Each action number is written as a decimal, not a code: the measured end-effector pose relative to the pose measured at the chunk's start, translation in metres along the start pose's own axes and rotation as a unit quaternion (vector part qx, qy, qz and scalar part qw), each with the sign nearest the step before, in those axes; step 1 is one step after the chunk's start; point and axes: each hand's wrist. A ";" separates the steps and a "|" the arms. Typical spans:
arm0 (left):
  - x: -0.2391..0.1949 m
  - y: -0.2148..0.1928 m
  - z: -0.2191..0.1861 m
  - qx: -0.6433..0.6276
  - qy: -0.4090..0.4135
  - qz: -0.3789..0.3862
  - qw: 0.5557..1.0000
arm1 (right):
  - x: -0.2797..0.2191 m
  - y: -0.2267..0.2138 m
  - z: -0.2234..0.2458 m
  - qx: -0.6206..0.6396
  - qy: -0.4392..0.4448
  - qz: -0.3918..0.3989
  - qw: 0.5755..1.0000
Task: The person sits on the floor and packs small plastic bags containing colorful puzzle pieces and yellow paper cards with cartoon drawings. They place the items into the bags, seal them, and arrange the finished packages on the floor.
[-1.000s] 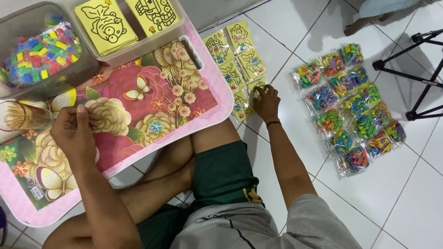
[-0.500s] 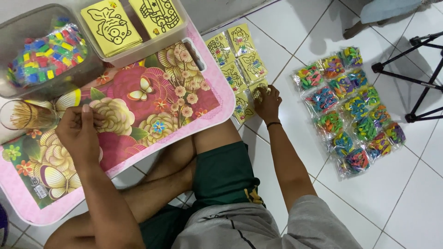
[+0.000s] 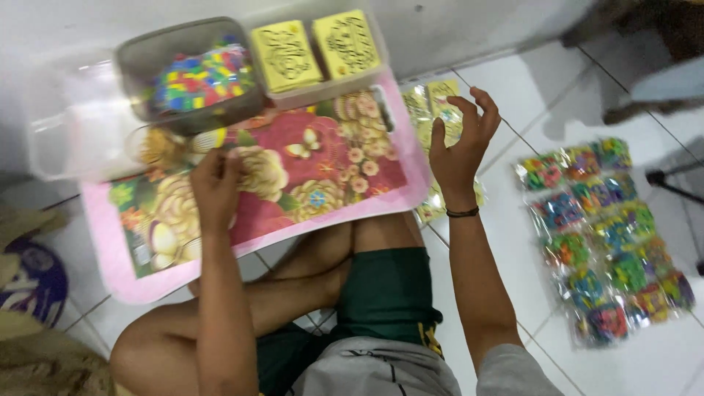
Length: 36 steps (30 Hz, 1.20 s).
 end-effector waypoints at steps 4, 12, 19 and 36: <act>0.001 -0.002 -0.016 0.001 0.001 -0.024 1.000 | 0.006 0.037 0.063 0.044 -0.109 0.032 0.993; 0.004 -0.009 -0.022 0.008 0.004 -0.047 0.999 | -0.013 0.132 0.176 0.098 -0.299 0.131 0.940; 0.001 -0.016 0.006 -0.050 -0.036 -0.049 0.997 | -0.021 0.207 0.240 0.083 -0.401 0.191 0.892; 0.013 -0.023 0.002 -0.017 -0.035 -0.009 0.999 | -0.029 0.366 0.326 -0.106 -0.405 0.495 0.762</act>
Point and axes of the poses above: each hand's wrist, its own x-axis towards the middle knuckle, its own y-axis out of the palm, z = x × y, and after that the axes turned 5 degrees about y, right-handed
